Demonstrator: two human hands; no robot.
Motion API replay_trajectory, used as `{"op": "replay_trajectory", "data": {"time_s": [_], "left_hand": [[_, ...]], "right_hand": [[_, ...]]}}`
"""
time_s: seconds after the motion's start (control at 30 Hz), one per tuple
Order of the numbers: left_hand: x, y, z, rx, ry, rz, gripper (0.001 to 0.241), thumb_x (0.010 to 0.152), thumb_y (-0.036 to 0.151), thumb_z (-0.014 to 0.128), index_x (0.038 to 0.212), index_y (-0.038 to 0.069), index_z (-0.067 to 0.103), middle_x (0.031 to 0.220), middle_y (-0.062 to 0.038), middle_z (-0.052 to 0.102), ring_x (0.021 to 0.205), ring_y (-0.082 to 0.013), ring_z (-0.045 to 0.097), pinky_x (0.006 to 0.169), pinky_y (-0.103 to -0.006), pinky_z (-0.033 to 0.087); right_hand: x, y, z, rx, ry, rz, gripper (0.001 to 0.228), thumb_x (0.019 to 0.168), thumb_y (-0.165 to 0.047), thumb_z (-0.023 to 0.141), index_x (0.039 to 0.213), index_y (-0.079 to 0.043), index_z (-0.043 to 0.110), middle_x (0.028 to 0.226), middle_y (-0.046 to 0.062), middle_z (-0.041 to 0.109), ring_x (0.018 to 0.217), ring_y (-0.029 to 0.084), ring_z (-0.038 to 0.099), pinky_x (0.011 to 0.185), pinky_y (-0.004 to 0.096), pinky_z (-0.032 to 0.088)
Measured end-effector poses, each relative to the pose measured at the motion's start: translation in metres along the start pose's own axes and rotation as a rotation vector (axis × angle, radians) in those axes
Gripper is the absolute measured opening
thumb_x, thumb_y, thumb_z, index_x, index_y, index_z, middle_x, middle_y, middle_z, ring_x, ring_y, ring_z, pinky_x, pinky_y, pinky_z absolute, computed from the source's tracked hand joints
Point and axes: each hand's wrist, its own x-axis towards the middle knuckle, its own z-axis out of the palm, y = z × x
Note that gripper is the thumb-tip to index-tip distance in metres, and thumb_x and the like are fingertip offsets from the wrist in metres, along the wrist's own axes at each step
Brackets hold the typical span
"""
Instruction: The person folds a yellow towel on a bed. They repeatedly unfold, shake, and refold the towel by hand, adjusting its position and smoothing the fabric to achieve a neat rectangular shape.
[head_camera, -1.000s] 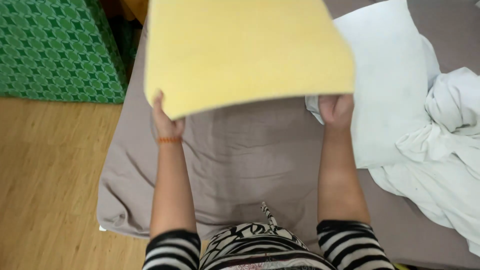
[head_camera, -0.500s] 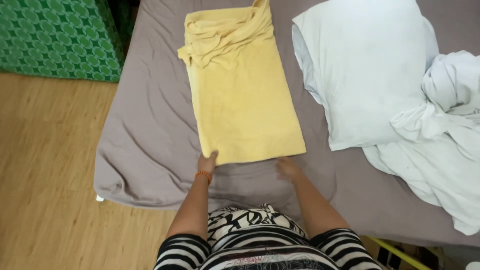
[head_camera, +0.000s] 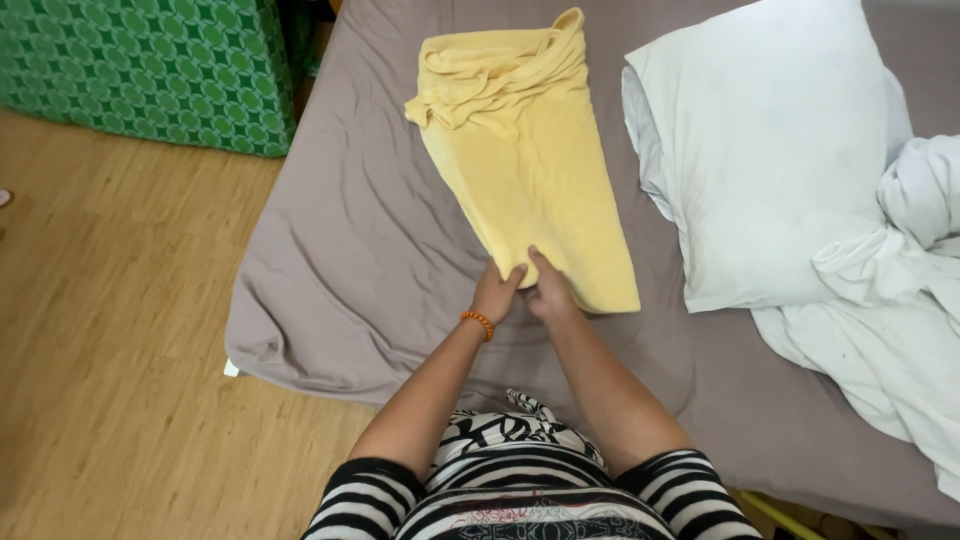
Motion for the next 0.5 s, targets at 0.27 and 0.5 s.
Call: {"op": "replay_trajectory", "data": {"time_s": [0.27, 0.5], "left_hand": [[0.033, 0.015, -0.009, -0.752, -0.083, -0.261, 0.046, 0.103, 0.045, 0.049, 0.128, 0.007, 0.049, 0.092, -0.005, 0.059, 0.080, -0.0161, 0.060, 0.070, -0.0315, 0.052], [0.085, -0.038, -0.002, -0.750, -0.078, -0.390, 0.042, 0.100, 0.023, 0.063, 0.128, -0.005, 0.050, 0.106, -0.012, 0.065, 0.088, -0.0185, 0.064, 0.076, -0.0353, 0.057]], "right_hand": [[0.009, -0.034, -0.007, 0.016, 0.075, -0.040, 0.037, 0.101, -0.039, 0.059, 0.122, -0.010, 0.061, 0.103, 0.007, 0.071, 0.084, 0.021, 0.068, 0.070, 0.036, 0.055], [-0.017, -0.010, -0.005, -0.336, 0.158, 0.114, 0.054, 0.098, -0.049, 0.067, 0.118, 0.001, 0.063, 0.095, 0.012, 0.067, 0.075, 0.021, 0.064, 0.061, 0.033, 0.054]]}}
